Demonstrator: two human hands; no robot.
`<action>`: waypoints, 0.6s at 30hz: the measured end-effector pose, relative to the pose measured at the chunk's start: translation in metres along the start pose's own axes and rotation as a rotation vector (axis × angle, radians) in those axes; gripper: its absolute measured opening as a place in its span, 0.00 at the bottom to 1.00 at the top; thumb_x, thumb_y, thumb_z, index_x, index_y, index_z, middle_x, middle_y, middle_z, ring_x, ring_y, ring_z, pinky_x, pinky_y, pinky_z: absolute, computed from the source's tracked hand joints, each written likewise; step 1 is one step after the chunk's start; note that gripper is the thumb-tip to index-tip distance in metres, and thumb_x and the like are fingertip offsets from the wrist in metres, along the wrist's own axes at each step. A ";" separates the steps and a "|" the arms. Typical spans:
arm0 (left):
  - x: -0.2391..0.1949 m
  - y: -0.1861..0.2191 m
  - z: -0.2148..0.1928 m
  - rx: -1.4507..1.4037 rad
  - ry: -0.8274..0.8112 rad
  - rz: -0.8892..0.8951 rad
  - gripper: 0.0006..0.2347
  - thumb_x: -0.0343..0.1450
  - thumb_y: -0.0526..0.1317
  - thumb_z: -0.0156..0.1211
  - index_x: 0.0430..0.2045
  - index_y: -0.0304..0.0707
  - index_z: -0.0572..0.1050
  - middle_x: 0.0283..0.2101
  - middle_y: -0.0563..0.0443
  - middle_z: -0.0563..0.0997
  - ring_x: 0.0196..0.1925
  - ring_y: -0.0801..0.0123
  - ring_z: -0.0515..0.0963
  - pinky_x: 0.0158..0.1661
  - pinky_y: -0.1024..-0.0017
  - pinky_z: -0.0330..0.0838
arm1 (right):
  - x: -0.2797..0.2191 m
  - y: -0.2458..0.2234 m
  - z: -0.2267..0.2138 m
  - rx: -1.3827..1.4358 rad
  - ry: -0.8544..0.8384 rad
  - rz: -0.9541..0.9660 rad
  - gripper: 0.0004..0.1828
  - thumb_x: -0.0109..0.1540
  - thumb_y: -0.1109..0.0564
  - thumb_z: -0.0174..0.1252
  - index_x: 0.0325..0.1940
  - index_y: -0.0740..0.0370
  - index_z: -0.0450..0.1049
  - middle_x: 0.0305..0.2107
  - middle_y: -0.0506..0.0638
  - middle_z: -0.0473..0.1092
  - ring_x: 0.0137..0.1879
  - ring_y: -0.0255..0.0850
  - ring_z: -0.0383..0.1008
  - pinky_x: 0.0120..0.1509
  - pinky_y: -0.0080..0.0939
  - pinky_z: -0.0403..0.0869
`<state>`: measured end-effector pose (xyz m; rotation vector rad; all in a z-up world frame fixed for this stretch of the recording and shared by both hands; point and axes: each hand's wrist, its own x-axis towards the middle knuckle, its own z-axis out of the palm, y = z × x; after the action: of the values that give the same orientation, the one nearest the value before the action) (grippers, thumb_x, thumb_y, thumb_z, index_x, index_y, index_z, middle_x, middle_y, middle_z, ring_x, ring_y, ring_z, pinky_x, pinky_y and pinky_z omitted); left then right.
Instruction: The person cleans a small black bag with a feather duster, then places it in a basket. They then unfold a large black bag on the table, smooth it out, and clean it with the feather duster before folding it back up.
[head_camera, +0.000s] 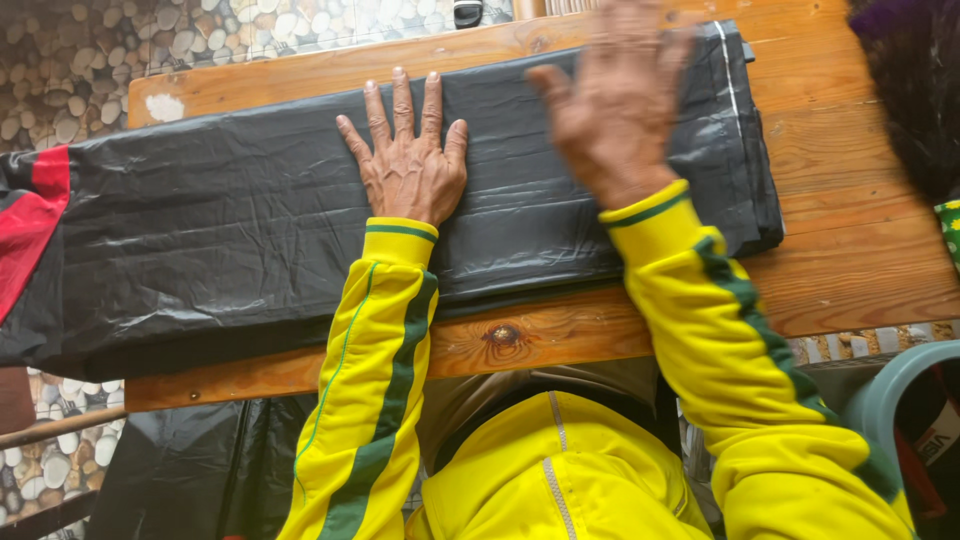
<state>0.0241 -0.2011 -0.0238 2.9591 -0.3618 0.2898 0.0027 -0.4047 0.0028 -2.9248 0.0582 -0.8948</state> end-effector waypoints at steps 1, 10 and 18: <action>-0.001 0.000 0.002 0.002 0.027 0.007 0.25 0.74 0.56 0.34 0.67 0.54 0.52 0.71 0.47 0.49 0.71 0.45 0.44 0.61 0.33 0.31 | 0.003 -0.025 -0.008 0.065 -0.093 -0.059 0.48 0.70 0.27 0.26 0.70 0.76 0.52 0.66 0.71 0.50 0.72 0.61 0.43 0.70 0.66 0.31; 0.001 -0.013 0.010 0.078 0.059 0.093 0.24 0.77 0.56 0.39 0.69 0.56 0.50 0.71 0.50 0.45 0.73 0.45 0.44 0.63 0.34 0.33 | 0.005 -0.100 0.027 0.362 -0.536 -0.066 0.48 0.60 0.24 0.20 0.72 0.61 0.44 0.70 0.56 0.40 0.75 0.48 0.38 0.74 0.58 0.37; 0.001 -0.001 -0.010 -0.001 -0.011 0.011 0.24 0.75 0.56 0.35 0.66 0.54 0.54 0.70 0.49 0.49 0.71 0.47 0.45 0.61 0.34 0.35 | 0.003 0.031 0.026 0.133 -0.431 -0.014 0.47 0.65 0.26 0.28 0.71 0.69 0.49 0.68 0.60 0.47 0.74 0.50 0.41 0.71 0.60 0.36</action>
<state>0.0232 -0.1986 -0.0139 2.9602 -0.3788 0.2746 0.0195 -0.4343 -0.0199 -2.9198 -0.0473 -0.2428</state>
